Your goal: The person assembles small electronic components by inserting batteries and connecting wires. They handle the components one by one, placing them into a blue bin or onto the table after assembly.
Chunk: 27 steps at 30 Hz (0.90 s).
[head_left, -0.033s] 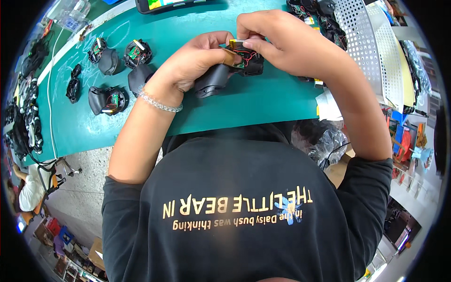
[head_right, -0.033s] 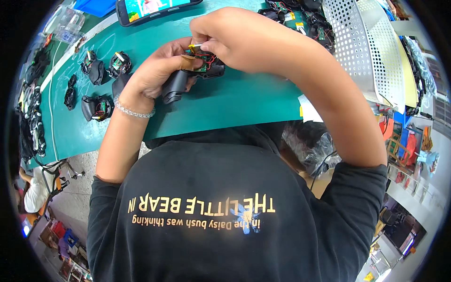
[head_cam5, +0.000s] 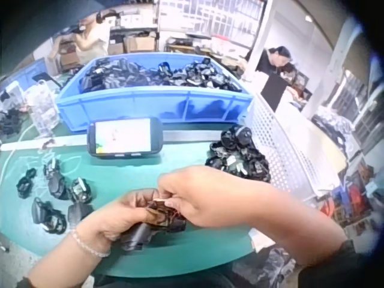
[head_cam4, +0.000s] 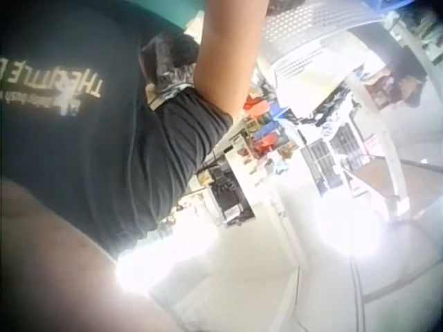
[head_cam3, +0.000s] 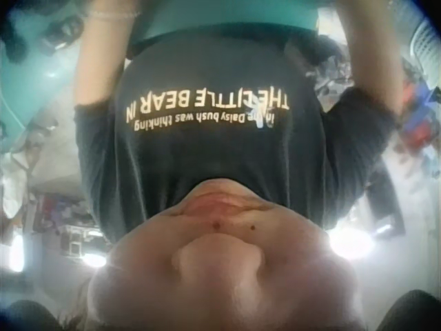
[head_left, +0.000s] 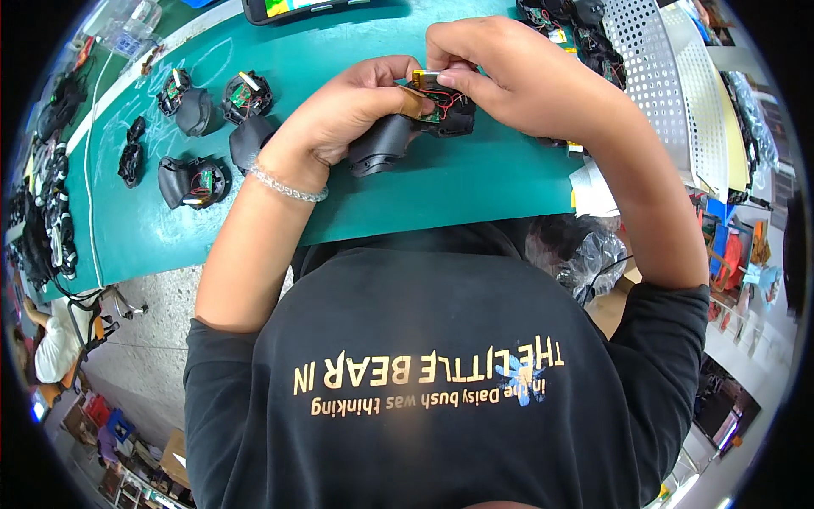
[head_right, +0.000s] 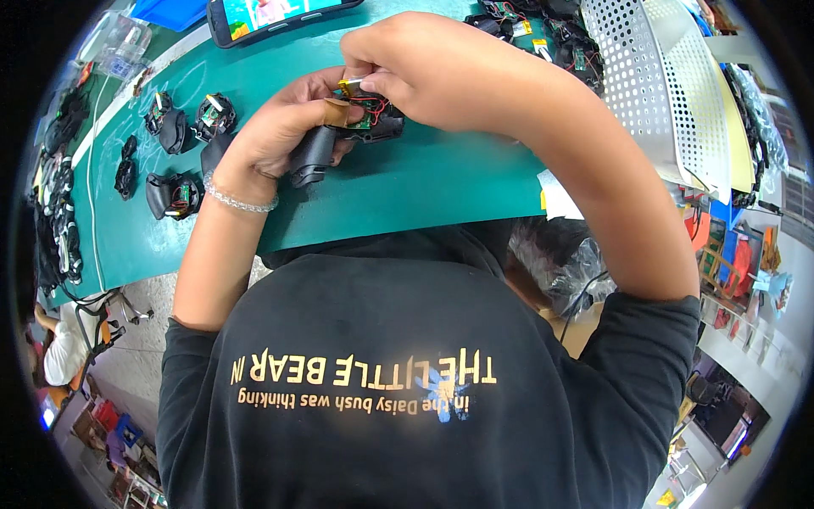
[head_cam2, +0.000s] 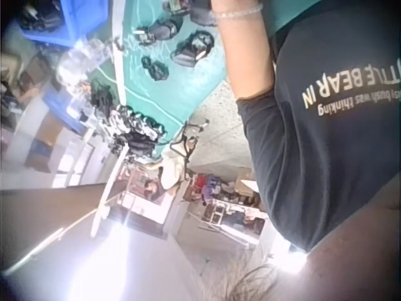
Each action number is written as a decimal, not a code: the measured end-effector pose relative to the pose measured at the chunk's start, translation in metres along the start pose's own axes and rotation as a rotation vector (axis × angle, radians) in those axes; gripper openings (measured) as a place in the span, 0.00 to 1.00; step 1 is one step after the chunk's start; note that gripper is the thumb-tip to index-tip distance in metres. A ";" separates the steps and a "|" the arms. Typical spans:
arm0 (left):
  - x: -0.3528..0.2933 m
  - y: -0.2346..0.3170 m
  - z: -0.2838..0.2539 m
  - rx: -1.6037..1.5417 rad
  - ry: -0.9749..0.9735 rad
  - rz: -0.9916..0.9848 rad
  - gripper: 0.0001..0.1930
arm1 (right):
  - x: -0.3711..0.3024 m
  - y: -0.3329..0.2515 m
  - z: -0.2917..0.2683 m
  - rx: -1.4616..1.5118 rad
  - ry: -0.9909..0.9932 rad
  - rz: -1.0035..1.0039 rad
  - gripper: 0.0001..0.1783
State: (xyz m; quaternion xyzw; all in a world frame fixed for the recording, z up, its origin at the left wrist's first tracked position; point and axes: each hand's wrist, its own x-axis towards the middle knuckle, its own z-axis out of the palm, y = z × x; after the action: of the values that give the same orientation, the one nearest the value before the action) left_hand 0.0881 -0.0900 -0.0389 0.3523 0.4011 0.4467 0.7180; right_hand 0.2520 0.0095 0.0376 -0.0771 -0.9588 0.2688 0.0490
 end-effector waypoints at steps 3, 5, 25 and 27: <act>-0.001 0.004 0.000 -0.014 0.007 -0.056 0.08 | 0.000 0.000 0.003 0.006 0.001 0.012 0.04; 0.000 0.003 -0.003 -0.022 -0.032 -0.067 0.08 | -0.004 0.008 0.009 0.020 0.000 0.035 0.04; -0.024 0.004 0.029 0.643 0.210 0.425 0.08 | -0.036 -0.002 0.052 0.334 0.389 0.162 0.18; -0.028 0.003 0.029 0.758 0.237 0.491 0.09 | -0.033 -0.006 0.053 0.335 0.422 0.112 0.16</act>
State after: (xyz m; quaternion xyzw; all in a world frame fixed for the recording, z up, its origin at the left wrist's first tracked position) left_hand 0.1052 -0.1192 -0.0158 0.6208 0.5201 0.4624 0.3610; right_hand 0.2771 -0.0280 -0.0059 -0.1750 -0.8638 0.4040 0.2450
